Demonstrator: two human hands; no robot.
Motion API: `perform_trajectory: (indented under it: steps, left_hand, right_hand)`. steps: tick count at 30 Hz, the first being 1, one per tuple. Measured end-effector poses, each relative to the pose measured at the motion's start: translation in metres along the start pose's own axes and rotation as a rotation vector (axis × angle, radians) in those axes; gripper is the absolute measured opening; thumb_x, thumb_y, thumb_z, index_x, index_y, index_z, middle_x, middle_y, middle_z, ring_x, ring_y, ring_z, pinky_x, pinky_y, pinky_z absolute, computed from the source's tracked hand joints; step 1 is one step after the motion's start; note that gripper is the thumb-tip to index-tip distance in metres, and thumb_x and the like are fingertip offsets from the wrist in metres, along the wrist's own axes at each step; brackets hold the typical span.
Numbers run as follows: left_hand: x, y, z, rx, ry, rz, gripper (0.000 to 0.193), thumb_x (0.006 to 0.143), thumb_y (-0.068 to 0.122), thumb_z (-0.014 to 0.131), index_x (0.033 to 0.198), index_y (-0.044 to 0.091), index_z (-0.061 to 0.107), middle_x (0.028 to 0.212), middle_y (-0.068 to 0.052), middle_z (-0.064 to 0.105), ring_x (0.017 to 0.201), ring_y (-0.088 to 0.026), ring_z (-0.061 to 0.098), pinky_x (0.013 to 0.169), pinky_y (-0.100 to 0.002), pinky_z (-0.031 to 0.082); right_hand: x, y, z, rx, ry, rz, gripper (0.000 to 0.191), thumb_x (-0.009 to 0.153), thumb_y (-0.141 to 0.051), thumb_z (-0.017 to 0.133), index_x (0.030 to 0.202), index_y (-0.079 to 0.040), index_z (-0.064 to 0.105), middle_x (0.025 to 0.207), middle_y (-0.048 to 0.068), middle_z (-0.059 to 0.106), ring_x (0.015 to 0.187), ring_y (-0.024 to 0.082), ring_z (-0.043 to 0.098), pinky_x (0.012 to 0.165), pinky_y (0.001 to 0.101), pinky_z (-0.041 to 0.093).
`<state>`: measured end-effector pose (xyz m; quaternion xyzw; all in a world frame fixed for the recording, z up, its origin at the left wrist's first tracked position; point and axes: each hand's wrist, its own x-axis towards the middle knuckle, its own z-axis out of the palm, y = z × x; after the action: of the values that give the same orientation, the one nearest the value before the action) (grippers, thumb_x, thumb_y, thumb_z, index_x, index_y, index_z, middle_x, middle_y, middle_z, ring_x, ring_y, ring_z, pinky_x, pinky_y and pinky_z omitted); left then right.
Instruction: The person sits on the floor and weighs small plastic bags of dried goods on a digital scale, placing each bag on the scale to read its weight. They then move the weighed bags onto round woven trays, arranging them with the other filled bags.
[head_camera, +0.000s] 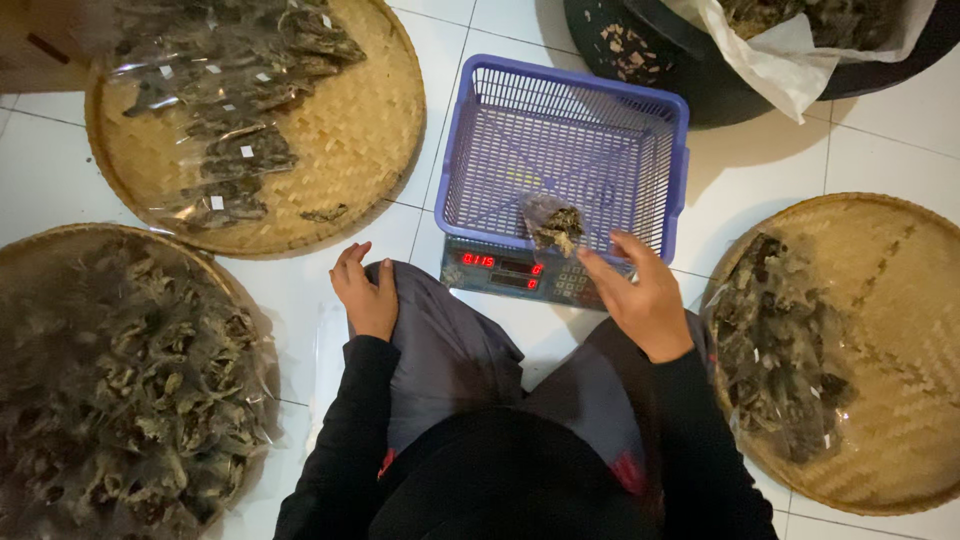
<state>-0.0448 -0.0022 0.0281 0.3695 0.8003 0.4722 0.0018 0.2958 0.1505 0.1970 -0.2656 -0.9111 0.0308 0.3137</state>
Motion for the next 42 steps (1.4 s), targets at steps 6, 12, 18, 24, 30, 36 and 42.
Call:
perform_trajectory:
  steps: [6, 12, 18, 24, 30, 36, 42]
  left_hand:
    - [-0.001, -0.002, 0.001, 0.048, 0.01, 0.079, 0.035, 0.094, 0.011, 0.074, 0.126, 0.007, 0.061, 0.129, -0.013, 0.064, 0.125, -0.035, 0.055, 0.119, -0.057, 0.026]
    - [-0.003, -0.006, 0.001, 0.04, 0.0, 0.106, 0.032, 0.094, 0.012, 0.073, 0.123, 0.008, 0.062, 0.126, -0.013, 0.066, 0.123, -0.035, 0.057, 0.12, -0.057, 0.027]
    - [-0.004, -0.004, -0.003, 0.034, -0.005, 0.098, 0.026, 0.094, 0.012, 0.073, 0.119, 0.006, 0.065, 0.121, -0.015, 0.065, 0.115, -0.036, 0.057, 0.104, -0.047, 0.043]
    - [-0.006, 0.001, -0.005, 0.043, -0.019, 0.115, 0.024, 0.096, 0.011, 0.073, 0.119, 0.005, 0.067, 0.121, -0.015, 0.066, 0.116, -0.035, 0.057, 0.102, -0.046, 0.045]
    - [-0.007, 0.002, -0.003, 0.029, -0.003, 0.1, 0.024, 0.097, 0.012, 0.073, 0.119, 0.005, 0.067, 0.122, -0.015, 0.066, 0.117, -0.036, 0.056, 0.099, -0.045, 0.046]
    - [-0.009, 0.006, -0.004, 0.01, -0.064, -0.028, 0.018, 0.099, 0.013, 0.071, 0.115, 0.007, 0.069, 0.115, -0.013, 0.066, 0.108, -0.032, 0.06, 0.094, -0.042, 0.049]
    - [-0.009, 0.004, -0.002, 0.017, -0.052, 0.02, 0.016, 0.098, 0.013, 0.072, 0.113, 0.006, 0.07, 0.115, -0.014, 0.067, 0.107, -0.033, 0.061, 0.094, -0.043, 0.049]
  right_hand:
    - [0.03, 0.004, 0.013, -0.012, 0.009, -0.066, 0.013, 0.089, -0.004, 0.075, 0.102, -0.004, 0.071, 0.115, 0.015, 0.071, 0.1, 0.032, 0.071, 0.081, 0.0396, 0.057]
    - [0.047, 0.019, 0.013, 0.068, 0.193, 0.093, 0.004, 0.098, 0.0, 0.072, 0.101, -0.001, 0.069, 0.109, 0.013, 0.072, 0.097, 0.031, 0.071, 0.08, 0.0372, 0.057]
    - [0.01, 0.068, -0.065, 0.14, 0.41, 0.36, 0.005, 0.109, 0.005, 0.068, 0.112, 0.002, 0.066, 0.122, 0.014, 0.073, 0.098, 0.018, 0.07, 0.083, 0.0309, 0.057]
    - [-0.109, 0.16, -0.167, 0.099, 0.501, 0.616, 0.014, 0.119, -0.01, 0.058, 0.118, 0.003, 0.061, 0.114, 0.01, 0.067, 0.094, 0.017, 0.07, 0.082, 0.0302, 0.056]
    - [-0.275, 0.217, -0.21, -0.479, 0.204, 0.685, 0.019, 0.119, -0.006, 0.051, 0.12, 0.009, 0.063, 0.11, 0.022, 0.068, 0.091, 0.031, 0.068, 0.081, 0.04, 0.054]
    - [-0.377, 0.19, -0.188, -0.767, 0.238, 0.96, 0.009, 0.107, 0.0, 0.051, 0.102, 0.007, 0.055, 0.099, 0.022, 0.058, 0.095, 0.042, 0.057, 0.087, 0.0488, 0.048]
    - [-0.422, 0.098, -0.115, -0.746, 0.426, 1.185, 0.023, 0.106, -0.015, 0.057, 0.111, 0.007, 0.056, 0.105, 0.029, 0.057, 0.107, 0.051, 0.054, 0.094, 0.0582, 0.044]
